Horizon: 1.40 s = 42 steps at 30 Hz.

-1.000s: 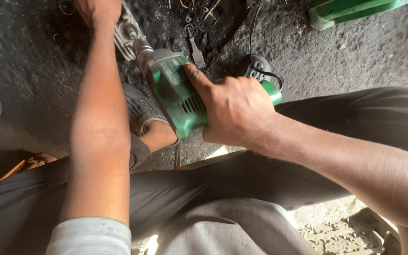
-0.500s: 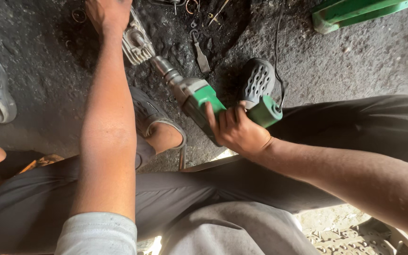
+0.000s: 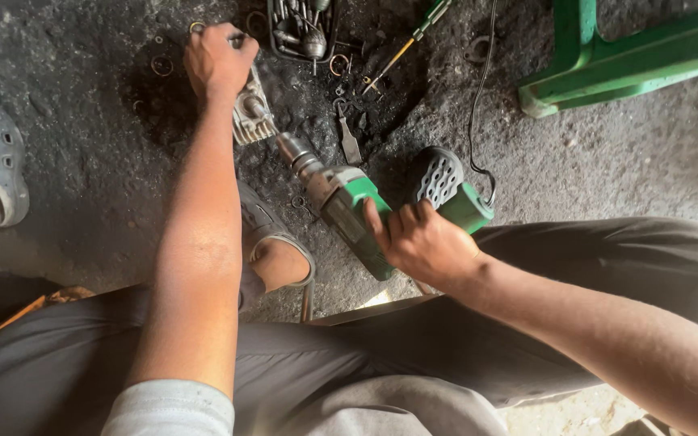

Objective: The person uses a power drill to clean or bore out holes in a metal engine component while sitting on the floor, occasionally setting the drill down to pick up small parts from a nearby tray and checking the component's internal channels.

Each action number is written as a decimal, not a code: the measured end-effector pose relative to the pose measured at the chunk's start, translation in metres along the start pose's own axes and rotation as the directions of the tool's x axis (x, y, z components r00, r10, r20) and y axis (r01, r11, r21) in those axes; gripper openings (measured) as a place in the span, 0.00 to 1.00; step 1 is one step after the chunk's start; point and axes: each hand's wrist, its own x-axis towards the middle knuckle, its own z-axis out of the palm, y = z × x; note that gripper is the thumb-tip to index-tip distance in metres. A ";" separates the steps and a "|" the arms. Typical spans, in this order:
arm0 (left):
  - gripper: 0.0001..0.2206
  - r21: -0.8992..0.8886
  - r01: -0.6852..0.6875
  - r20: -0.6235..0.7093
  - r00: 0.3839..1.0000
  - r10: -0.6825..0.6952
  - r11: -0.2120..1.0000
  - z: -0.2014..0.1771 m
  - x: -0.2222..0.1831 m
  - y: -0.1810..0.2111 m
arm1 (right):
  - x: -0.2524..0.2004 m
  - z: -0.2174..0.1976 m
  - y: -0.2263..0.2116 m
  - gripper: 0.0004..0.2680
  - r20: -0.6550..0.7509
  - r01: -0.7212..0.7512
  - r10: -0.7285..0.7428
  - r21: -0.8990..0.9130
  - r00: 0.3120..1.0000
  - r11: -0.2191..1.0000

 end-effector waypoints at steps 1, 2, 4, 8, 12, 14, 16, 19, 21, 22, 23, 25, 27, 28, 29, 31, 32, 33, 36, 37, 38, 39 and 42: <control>0.09 0.014 -0.026 -0.023 0.999 0.026 1.000 -0.001 -0.001 0.001 | 0.003 -0.010 0.010 0.33 0.089 -0.012 0.002 0.107 0.996 0.994; 0.09 0.002 0.002 -0.013 1.000 -0.002 1.000 -0.003 0.001 0.003 | 0.009 -0.019 0.022 0.36 0.175 -0.041 0.003 0.213 0.984 0.976; 0.09 -0.019 0.060 0.018 0.998 -0.060 0.998 -0.005 -0.001 0.003 | 0.014 -0.032 0.046 0.39 0.353 -0.143 0.006 0.363 0.935 0.921; 0.08 0.011 0.026 0.013 1.000 -0.026 1.000 -0.004 -0.003 0.001 | 0.022 -0.032 0.094 0.36 0.487 -0.355 0.101 0.463 0.867 0.812; 0.09 -0.020 0.109 0.069 0.992 -0.107 0.994 -0.001 0.003 -0.001 | 0.026 -0.015 0.133 0.29 0.184 -0.231 0.145 0.860 0.972 0.455; 0.09 -0.006 0.105 0.071 0.992 -0.104 0.994 0.004 0.003 -0.006 | 0.027 -0.008 0.150 0.27 0.287 -0.326 0.170 0.900 0.943 0.288; 0.08 0.018 0.081 0.046 0.996 -0.082 0.997 0.008 0.007 -0.010 | 0.028 -0.005 0.161 0.26 0.449 -0.490 0.233 0.857 0.862 0.160; 0.11 0.124 -0.119 -0.105 0.986 0.132 0.985 0.012 0.004 -0.016 | 0.035 -0.005 0.166 0.26 0.662 -0.726 0.364 0.685 0.655 0.063; 0.09 0.069 -0.072 -0.050 0.996 0.076 0.995 0.011 0.004 -0.014 | 0.039 -0.009 0.175 0.24 0.674 -0.775 0.442 0.626 0.592 0.083; 0.09 0.044 -0.050 -0.022 0.998 0.051 0.998 0.010 0.004 -0.012 | 0.039 -0.011 0.180 0.23 0.661 -0.761 0.450 0.645 0.600 0.067; 0.09 0.030 -0.017 0.001 1.000 0.017 0.999 0.008 0.007 -0.008 | 0.040 -0.012 0.184 0.22 0.649 -0.747 0.458 0.663 0.607 0.052; 0.08 0.011 0.058 0.061 0.996 -0.058 0.998 0.005 0.001 -0.006 | 0.039 -0.013 0.186 0.21 0.612 -0.711 0.467 0.701 0.638 0.054; 0.09 0.007 0.023 0.047 0.999 -0.023 1.000 0.000 0.003 -0.001 | 0.042 -0.018 0.189 0.21 0.551 -0.662 0.477 0.743 0.685 0.092; 0.09 0.007 0.008 0.047 0.999 -0.009 1.000 -0.001 0.000 0.000 | 0.044 -0.020 0.187 0.23 0.552 -0.680 0.478 0.720 0.683 0.141; 0.08 0.030 0.004 0.038 0.999 -0.005 1.000 -0.001 -0.001 0.000 | 0.045 -0.023 0.183 0.25 0.553 -0.695 0.478 0.694 0.682 0.189; 0.08 0.075 -0.004 0.023 1.000 0.003 0.997 -0.001 -0.002 0.002 | 0.049 -0.033 0.173 0.31 0.501 -0.660 0.458 0.687 0.734 0.305; 0.08 0.058 0.003 0.024 1.000 -0.004 0.998 -0.002 0.000 0.002 | 0.050 -0.041 0.166 0.34 0.439 -0.603 0.439 0.706 0.784 0.371; 0.09 0.041 0.010 0.025 1.000 -0.011 0.999 -0.004 0.002 0.002 | 0.052 -0.049 0.161 0.37 0.375 -0.543 0.415 0.719 0.829 0.435; 0.09 0.032 -0.026 -0.009 1.000 0.027 0.999 -0.001 -0.002 -0.005 | 0.056 -0.065 0.143 0.34 0.262 -0.440 0.356 0.601 0.897 0.667; 0.09 0.036 -0.052 -0.030 0.998 0.053 0.998 -0.001 0.000 -0.006 | 0.058 -0.067 0.142 0.34 0.333 -0.481 0.347 0.600 0.877 0.640; 0.08 0.020 -0.042 -0.018 0.999 0.042 0.999 0.000 0.002 -0.007 | 0.060 -0.067 0.142 0.34 0.400 -0.521 0.337 0.592 0.852 0.615; 0.08 0.003 -0.031 -0.007 0.999 0.031 1.000 0.001 0.003 -0.007 | 0.061 -0.065 0.143 0.34 0.465 -0.561 0.325 0.581 0.824 0.590; 0.08 0.009 -0.077 -0.022 0.997 0.077 0.997 0.000 0.005 -0.010 | 0.064 -0.052 0.154 0.30 0.498 -0.609 0.351 0.645 0.793 0.462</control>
